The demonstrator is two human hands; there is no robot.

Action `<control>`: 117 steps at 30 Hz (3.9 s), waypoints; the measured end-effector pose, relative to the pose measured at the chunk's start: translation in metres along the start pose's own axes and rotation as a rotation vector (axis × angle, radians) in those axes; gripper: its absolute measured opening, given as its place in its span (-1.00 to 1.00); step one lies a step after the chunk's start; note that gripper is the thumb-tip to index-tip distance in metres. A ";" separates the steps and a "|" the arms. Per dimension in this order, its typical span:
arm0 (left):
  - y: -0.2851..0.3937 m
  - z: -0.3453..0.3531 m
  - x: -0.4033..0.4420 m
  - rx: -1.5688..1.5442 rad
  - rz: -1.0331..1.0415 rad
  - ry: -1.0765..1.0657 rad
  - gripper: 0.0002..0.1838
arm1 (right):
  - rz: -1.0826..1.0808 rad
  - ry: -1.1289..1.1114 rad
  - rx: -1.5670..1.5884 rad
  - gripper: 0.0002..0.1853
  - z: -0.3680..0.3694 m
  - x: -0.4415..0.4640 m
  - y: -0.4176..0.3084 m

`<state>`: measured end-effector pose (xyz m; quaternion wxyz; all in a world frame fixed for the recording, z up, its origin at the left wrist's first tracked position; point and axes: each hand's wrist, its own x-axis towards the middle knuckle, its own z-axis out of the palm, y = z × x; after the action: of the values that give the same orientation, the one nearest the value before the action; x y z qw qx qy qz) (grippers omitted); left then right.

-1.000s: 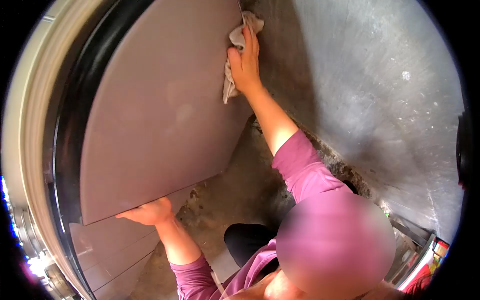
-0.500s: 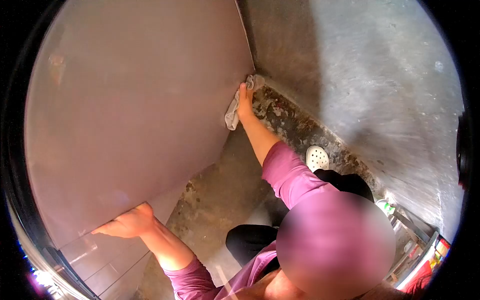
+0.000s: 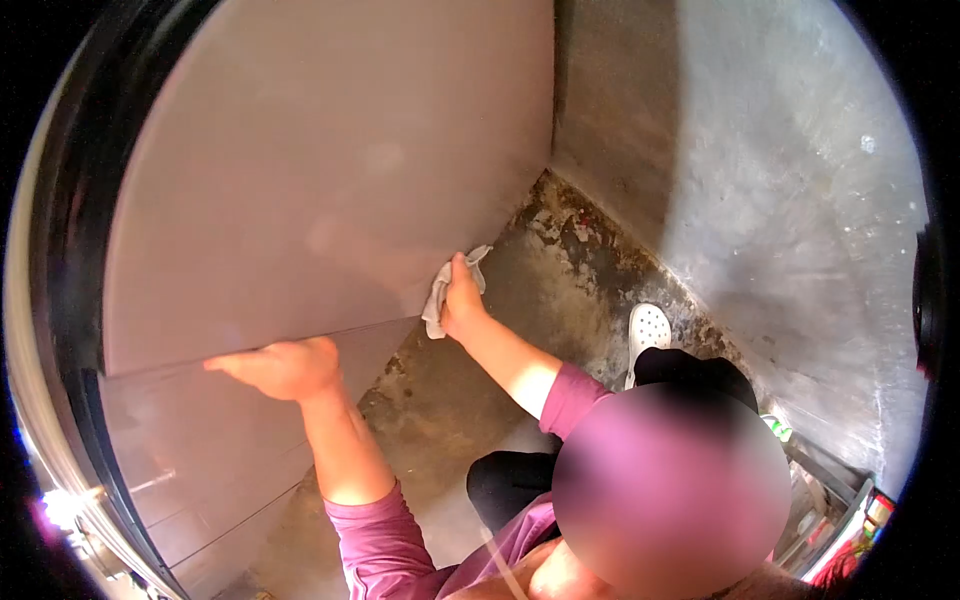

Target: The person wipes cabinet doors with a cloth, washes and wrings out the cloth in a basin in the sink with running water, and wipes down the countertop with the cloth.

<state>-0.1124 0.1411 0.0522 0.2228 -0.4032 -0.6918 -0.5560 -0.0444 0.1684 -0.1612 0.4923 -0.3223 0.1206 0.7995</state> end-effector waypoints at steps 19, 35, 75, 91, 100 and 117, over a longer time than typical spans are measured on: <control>0.052 -0.050 -0.075 -0.843 -0.150 -0.540 -0.80 | -0.115 -0.270 -1.340 -0.72 -0.134 -0.158 -0.012; -0.009 -0.088 -0.140 -0.400 -0.068 -0.888 -0.34 | -0.672 -1.330 -2.059 -0.50 -0.027 -0.091 -0.022; -0.045 -0.160 -0.247 -0.453 -1.605 -0.322 -0.52 | -0.439 -0.287 -3.160 -0.49 0.044 0.146 -0.180; -0.037 -0.139 -0.234 -0.569 -1.516 -0.511 -0.46 | -0.024 -0.797 -2.052 -0.36 -0.021 0.052 -0.159; -0.036 -0.157 -0.234 -0.602 -1.533 -0.499 -0.46 | 0.483 -1.203 -0.365 -0.33 0.050 -0.137 -0.164; -0.035 -0.164 -0.228 -0.588 -1.428 -0.569 -0.49 | 0.446 -1.358 -0.363 -0.36 0.063 -0.178 -0.162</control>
<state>-0.0323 -0.0873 -0.0943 -0.4833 -0.0334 -0.6377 -0.5988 0.1254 0.1529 0.0200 0.2230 0.1995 -0.2826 0.9114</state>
